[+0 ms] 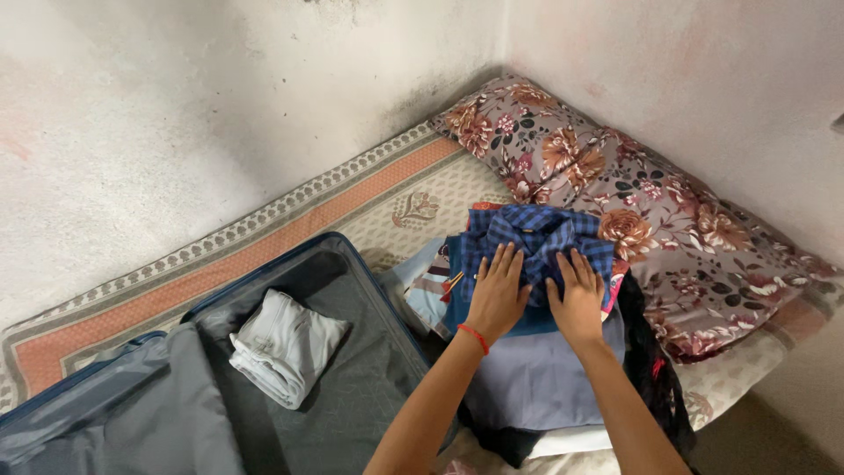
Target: The person removes various pieces of clothing from a suitcase by hand, including a dark polo shirt, folded blue and white garments, and patterned items, placing them onto a bed.
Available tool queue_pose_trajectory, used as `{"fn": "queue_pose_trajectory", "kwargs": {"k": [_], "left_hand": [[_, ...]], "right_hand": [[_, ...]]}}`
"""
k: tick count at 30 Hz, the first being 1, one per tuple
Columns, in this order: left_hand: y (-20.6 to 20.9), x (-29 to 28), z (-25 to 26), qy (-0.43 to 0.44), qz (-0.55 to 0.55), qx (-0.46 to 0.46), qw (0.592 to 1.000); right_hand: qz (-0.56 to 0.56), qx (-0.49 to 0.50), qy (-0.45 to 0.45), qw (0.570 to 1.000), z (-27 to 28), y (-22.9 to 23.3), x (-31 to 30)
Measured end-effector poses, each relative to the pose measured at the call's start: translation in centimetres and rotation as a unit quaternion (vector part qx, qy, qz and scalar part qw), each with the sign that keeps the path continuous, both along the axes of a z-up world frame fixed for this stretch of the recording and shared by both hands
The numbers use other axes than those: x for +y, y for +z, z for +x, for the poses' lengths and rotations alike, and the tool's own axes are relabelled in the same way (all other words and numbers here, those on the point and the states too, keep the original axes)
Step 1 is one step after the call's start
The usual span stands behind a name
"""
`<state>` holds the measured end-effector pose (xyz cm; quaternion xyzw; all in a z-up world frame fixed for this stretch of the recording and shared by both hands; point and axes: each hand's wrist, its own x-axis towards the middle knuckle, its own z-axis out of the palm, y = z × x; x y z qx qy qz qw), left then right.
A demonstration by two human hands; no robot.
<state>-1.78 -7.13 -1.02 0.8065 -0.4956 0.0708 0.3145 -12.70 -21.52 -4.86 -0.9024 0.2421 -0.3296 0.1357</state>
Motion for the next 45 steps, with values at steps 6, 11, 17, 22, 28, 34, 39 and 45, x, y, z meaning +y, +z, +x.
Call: {"fn": "queue_pose_trajectory", "kwargs": {"k": [6, 11, 17, 22, 28, 34, 39, 45], "left_hand": [[1.1, 2.2, -0.9, -0.009, -0.039, -0.004, 0.999], [2.5, 4.6, -1.8, -0.012, -0.071, -0.016, 0.997], [3.9, 7.7, -2.9, -0.006, -0.096, -0.021, 0.995], [5.3, 10.6, -3.3, 0.001, -0.106, -0.032, 0.994], [6.4, 14.1, -3.8, 0.029, -0.102, -0.023, 0.994], [6.6, 17.5, -3.2, 0.071, -0.111, -0.029, 0.991], [6.5, 20.4, -2.3, 0.096, -0.111, -0.045, 0.988], [6.1, 23.8, -1.9, 0.144, -0.094, -0.039, 0.984]], "right_hand": [[0.004, -0.02, 0.01, 1.0, -0.7, 1.6, 1.8], [0.002, -0.033, 0.022, 0.999, -1.4, 3.7, 4.2], [0.024, -0.055, 0.052, 0.997, -2.3, 5.1, 7.3], [0.039, -0.064, 0.071, 0.995, -2.5, 5.8, 10.3], [0.051, -0.057, 0.101, 0.992, -1.8, 6.3, 13.3], [0.062, -0.054, 0.138, 0.987, -0.2, 6.6, 16.1], [0.063, -0.069, 0.172, 0.981, 1.3, 6.7, 18.9], [0.062, -0.07, 0.22, 0.971, 3.4, 6.8, 22.2]]}}
